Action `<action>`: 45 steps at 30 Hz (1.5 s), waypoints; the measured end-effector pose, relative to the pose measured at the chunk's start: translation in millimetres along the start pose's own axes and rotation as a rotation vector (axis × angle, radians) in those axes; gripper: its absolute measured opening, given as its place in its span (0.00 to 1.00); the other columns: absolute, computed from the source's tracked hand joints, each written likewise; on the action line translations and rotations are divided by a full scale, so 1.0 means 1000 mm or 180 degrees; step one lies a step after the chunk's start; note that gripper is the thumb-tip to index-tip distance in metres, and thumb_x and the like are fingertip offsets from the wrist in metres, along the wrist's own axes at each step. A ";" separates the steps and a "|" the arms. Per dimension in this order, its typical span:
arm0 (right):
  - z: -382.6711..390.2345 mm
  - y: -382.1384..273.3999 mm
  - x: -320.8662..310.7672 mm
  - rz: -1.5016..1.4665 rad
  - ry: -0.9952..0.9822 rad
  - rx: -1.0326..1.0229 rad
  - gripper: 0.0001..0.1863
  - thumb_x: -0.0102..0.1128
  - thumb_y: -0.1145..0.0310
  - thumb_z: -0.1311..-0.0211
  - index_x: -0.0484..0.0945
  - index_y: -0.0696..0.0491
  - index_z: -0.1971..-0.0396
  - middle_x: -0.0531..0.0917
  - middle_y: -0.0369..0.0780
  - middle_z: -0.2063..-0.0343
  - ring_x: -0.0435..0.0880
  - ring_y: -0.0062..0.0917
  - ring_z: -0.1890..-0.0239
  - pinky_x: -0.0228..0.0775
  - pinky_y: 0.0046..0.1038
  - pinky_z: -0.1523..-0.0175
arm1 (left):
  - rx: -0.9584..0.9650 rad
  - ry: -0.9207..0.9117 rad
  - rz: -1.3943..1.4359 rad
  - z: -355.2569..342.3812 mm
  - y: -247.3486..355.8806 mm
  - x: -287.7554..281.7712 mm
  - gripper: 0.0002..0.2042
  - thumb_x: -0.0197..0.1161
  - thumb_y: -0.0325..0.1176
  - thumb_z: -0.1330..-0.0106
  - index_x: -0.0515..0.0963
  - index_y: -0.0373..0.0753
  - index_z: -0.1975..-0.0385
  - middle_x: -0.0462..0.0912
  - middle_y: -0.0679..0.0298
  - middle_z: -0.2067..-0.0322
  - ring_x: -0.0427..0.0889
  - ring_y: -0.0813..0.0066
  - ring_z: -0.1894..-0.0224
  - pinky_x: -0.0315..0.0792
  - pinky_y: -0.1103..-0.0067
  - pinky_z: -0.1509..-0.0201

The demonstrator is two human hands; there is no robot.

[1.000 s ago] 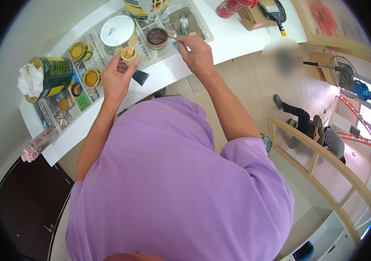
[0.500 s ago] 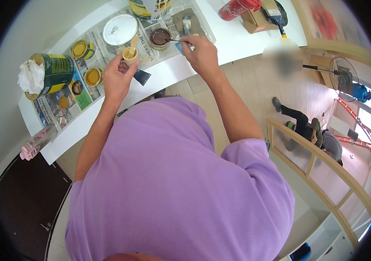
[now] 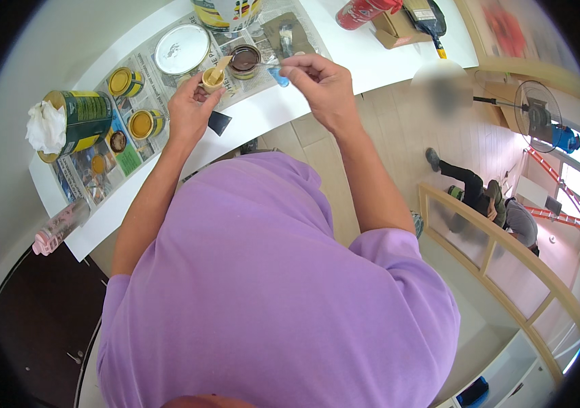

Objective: The person opens a small tube of paint and squeezes its contents into a small container. They then use a wooden stick to stir the mixture, adding more paint from other containers as needed. The person wipes the table surface with a tissue and continues mixing the paint in the container.

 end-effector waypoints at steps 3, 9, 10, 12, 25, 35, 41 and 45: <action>0.008 -0.007 0.009 0.0287 -0.0142 -0.0201 0.10 0.72 0.69 0.29 0.91 0.57 0.54 0.93 0.36 0.64 0.87 0.17 0.60 0.80 0.23 0.52 | 0.0071 -0.0042 0.0013 0.001 0.009 0.003 0.25 0.80 0.35 0.37 0.85 0.34 0.41 0.88 0.56 0.58 0.85 0.67 0.62 0.81 0.72 0.56; 0.014 -0.012 0.022 0.1074 -0.0145 -0.0492 0.10 0.71 0.67 0.31 0.92 0.53 0.55 0.93 0.40 0.63 0.89 0.24 0.62 0.81 0.27 0.52 | 0.0254 0.0002 0.0272 0.004 0.006 0.008 0.24 0.81 0.32 0.38 0.85 0.36 0.41 0.89 0.55 0.55 0.87 0.67 0.60 0.82 0.73 0.53; 0.015 -0.012 0.023 0.1141 -0.0139 -0.0514 0.10 0.71 0.67 0.31 0.92 0.52 0.55 0.93 0.41 0.63 0.90 0.25 0.62 0.82 0.27 0.53 | 0.0268 -0.0005 0.0269 0.005 0.007 0.008 0.24 0.81 0.31 0.38 0.85 0.36 0.41 0.89 0.55 0.54 0.87 0.66 0.60 0.83 0.73 0.53; 0.015 -0.014 0.027 0.1220 -0.0116 -0.0613 0.09 0.71 0.67 0.31 0.92 0.53 0.55 0.93 0.41 0.63 0.90 0.28 0.62 0.82 0.29 0.53 | 0.0294 -0.0015 0.0262 0.006 0.010 0.006 0.24 0.80 0.30 0.37 0.85 0.36 0.41 0.89 0.55 0.52 0.88 0.66 0.58 0.83 0.73 0.52; 0.015 -0.021 0.041 0.1642 -0.0340 -0.0656 0.10 0.72 0.67 0.31 0.92 0.53 0.55 0.93 0.41 0.61 0.90 0.25 0.63 0.82 0.28 0.54 | 0.0383 -0.0007 0.0172 0.012 0.011 0.001 0.23 0.80 0.29 0.37 0.85 0.37 0.41 0.89 0.55 0.47 0.89 0.64 0.54 0.84 0.72 0.51; 0.014 -0.009 0.042 0.0958 -0.0262 -0.0247 0.11 0.71 0.68 0.29 0.91 0.58 0.53 0.93 0.39 0.64 0.88 0.20 0.63 0.81 0.25 0.56 | 0.0237 0.0007 0.0249 0.012 0.005 -0.001 0.24 0.79 0.30 0.34 0.84 0.35 0.39 0.89 0.59 0.53 0.86 0.75 0.59 0.82 0.76 0.50; 0.010 0.008 0.031 -0.0566 -0.0094 0.0492 0.13 0.70 0.70 0.27 0.88 0.61 0.50 0.92 0.40 0.62 0.88 0.21 0.61 0.79 0.25 0.54 | -0.0211 0.0091 0.0465 0.013 -0.017 0.003 0.25 0.82 0.31 0.37 0.84 0.31 0.41 0.89 0.59 0.59 0.84 0.76 0.65 0.81 0.78 0.59; -0.004 0.041 0.027 -0.1145 0.0281 0.0690 0.14 0.70 0.70 0.27 0.86 0.62 0.48 0.93 0.42 0.61 0.89 0.22 0.60 0.80 0.25 0.54 | -0.0382 -0.0027 0.0581 0.015 -0.010 -0.007 0.22 0.79 0.30 0.32 0.84 0.31 0.41 0.90 0.64 0.59 0.85 0.82 0.62 0.80 0.81 0.55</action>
Point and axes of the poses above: each hand's wrist, its own z-axis away from the middle knuckle, its own x-axis out of the palm, y = z × x, the point moved 2 cm from there along -z, towards the middle knuckle
